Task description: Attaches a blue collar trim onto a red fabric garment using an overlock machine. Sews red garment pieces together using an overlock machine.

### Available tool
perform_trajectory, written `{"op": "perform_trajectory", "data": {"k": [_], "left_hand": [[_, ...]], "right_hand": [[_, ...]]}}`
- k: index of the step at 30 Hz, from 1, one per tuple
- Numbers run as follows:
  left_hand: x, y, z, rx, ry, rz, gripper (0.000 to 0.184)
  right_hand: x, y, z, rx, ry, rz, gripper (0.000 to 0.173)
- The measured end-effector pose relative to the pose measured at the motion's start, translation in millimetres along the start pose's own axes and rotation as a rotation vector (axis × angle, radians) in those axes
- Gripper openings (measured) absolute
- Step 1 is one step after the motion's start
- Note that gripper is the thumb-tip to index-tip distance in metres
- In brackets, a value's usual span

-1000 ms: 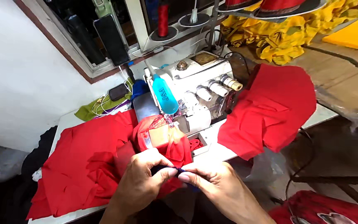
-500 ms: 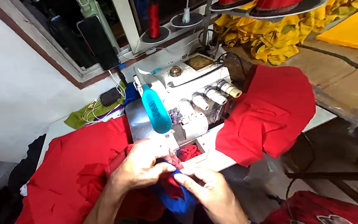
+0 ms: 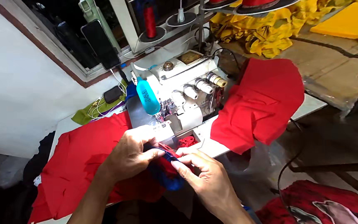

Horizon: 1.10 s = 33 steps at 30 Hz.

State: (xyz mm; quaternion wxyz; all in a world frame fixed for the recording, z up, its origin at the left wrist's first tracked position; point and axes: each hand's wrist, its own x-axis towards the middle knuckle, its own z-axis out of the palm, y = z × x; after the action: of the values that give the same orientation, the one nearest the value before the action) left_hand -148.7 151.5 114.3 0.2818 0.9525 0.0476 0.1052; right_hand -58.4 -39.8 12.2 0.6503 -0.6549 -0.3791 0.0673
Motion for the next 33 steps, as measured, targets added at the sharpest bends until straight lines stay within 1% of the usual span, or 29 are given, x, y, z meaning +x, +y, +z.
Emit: {"op": "perform_trajectory", "data": {"k": [6, 9, 11, 13, 15, 17, 19, 22, 25, 27, 29, 33], "left_hand": [[-11, 2, 6, 0.039, 0.247, -0.061, 0.016], [-7, 4, 6, 0.056, 0.337, -0.093, 0.016], [3, 3, 8, 0.086, 0.380, -0.092, 0.016], [17, -5, 19, 0.139, 0.454, -0.080, 0.016], [27, -20, 39, 0.190, 0.519, -0.147, 0.018], [30, -28, 57, 0.202, 0.508, -0.296, 0.019], [32, -31, 67, 0.216, 0.530, -0.402, 0.018], [40, -32, 72, 0.215, 0.562, -0.473, 0.023], [60, -37, 65, 0.183, 0.527, -0.557, 0.031], [68, -48, 64, 0.168, 0.512, -0.563, 0.031], [69, -54, 64, 0.122, 0.531, -0.529, 0.029], [65, -50, 65, 0.128, 0.551, -0.553, 0.034]], "right_hand": [[5, -7, 6, -0.008, 0.043, 0.076, 0.015], [13, -10, 6, -0.019, 0.079, 0.183, 0.012], [23, -5, 7, -0.028, 0.076, 0.249, 0.018], [36, 3, 8, -0.030, 0.030, 0.355, 0.021], [45, 13, 10, -0.039, -0.024, 0.457, 0.016], [43, 22, 12, -0.002, -0.048, 0.522, 0.017], [36, 29, 14, 0.060, -0.018, 0.535, 0.019], [36, 30, 20, 0.113, 0.073, 0.525, 0.019], [50, 27, 30, 0.085, 0.170, 0.495, 0.018], [58, 23, 33, 0.049, 0.197, 0.524, 0.018], [59, 20, 35, 0.009, 0.206, 0.546, 0.019], [51, 23, 36, 0.024, 0.229, 0.486, 0.017]]}}
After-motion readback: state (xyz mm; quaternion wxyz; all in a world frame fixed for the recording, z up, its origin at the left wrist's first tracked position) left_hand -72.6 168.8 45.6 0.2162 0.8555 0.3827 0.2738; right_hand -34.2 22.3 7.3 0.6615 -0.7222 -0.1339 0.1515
